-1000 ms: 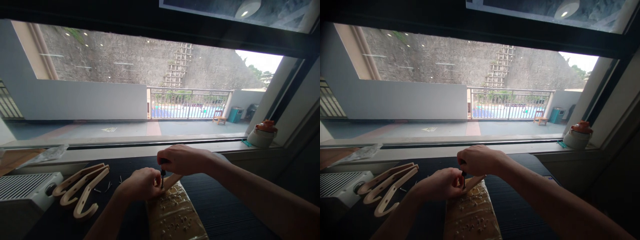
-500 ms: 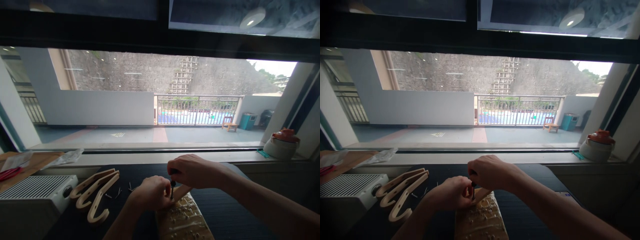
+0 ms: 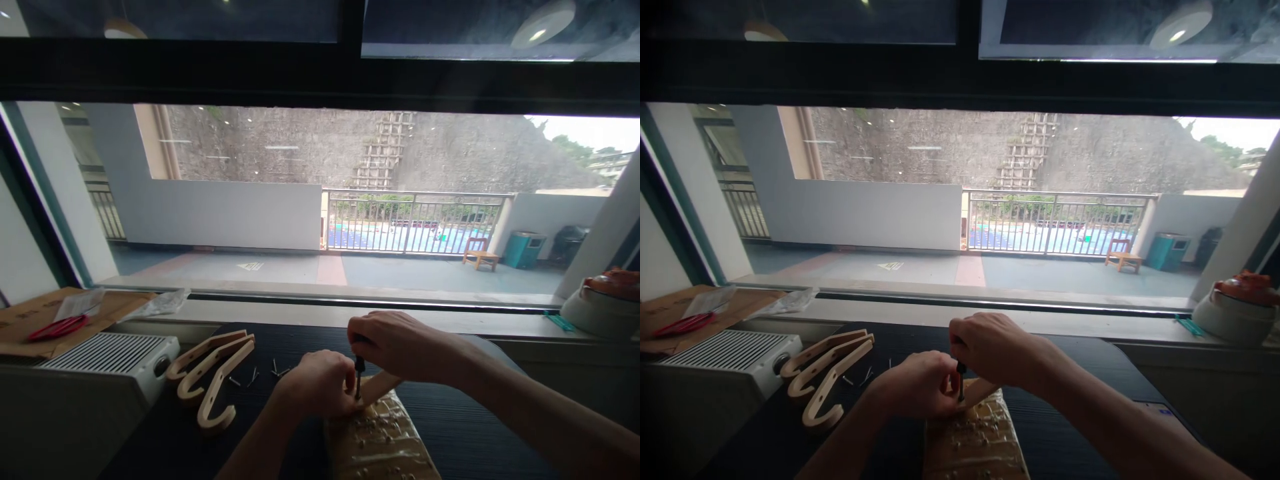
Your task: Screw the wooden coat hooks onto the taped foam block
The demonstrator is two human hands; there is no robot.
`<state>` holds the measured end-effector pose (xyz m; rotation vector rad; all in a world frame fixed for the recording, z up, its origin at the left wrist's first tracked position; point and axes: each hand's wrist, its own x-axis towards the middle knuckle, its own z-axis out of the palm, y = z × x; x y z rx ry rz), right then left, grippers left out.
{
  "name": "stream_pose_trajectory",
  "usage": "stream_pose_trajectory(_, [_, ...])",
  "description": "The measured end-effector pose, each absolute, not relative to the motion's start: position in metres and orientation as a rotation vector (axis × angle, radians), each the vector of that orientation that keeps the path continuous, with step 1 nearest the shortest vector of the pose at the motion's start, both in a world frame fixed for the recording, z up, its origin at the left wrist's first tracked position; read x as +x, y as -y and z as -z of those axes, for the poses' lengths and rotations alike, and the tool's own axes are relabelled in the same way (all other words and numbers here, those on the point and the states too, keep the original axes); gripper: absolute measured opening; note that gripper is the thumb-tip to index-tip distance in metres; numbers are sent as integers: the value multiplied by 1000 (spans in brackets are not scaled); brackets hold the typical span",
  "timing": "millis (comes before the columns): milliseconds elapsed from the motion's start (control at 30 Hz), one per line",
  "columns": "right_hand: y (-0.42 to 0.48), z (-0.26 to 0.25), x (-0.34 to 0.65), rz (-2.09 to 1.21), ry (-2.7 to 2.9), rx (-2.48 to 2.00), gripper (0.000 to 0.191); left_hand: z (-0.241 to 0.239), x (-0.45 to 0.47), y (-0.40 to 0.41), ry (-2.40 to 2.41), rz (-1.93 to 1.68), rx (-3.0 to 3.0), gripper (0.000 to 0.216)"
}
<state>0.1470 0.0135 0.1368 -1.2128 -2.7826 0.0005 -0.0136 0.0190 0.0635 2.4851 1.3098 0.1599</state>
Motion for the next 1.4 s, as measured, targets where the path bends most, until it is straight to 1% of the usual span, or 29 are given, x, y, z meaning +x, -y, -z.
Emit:
stream_pose_trajectory(167, [-17, -124, 144, 54, 2720, -1305, 25, -59, -14, -22, -1311, -162, 2481, 18])
stream_pose_trajectory(300, [-16, -126, 146, 91, 2699, -1367, 30, -60, -15, -22, -1313, -159, 2463, 18])
stream_pose_trajectory(467, [-13, -143, 151, -54, 2826, -1167, 22, -65, -14, -20, -1277, -166, 2485, 18])
stream_pose_trajectory(567, [-13, -143, 152, -118, 2856, -1101, 19, -66, -14, -19, -1252, -168, 2487, 18])
stream_pose_trajectory(700, [-16, -135, 154, -90, 2807, -1220, 25, -65, -14, -20, -1258, -125, 2435, 17])
stream_pose_trajectory(900, [-16, -131, 157, 55, 2756, -1358, 35, -65, -15, -21, -1261, -85, 2432, 17])
stream_pose_trajectory(967, [-15, -133, 158, 49, 2791, -1311, 32, -66, -15, -21, -1262, -81, 2438, 18])
stream_pose_trajectory(1067, [-13, -137, 159, -9, 2825, -1223, 22, -66, -14, -22, -1251, -79, 2449, 19])
stream_pose_trajectory(1133, [-12, -139, 158, -31, 2842, -1187, 18, -66, -14, -22, -1250, -80, 2460, 19])
stream_pose_trajectory(1400, [-13, -136, 156, -78, 2852, -1188, 22, -63, -14, -23, -1245, -90, 2467, 19])
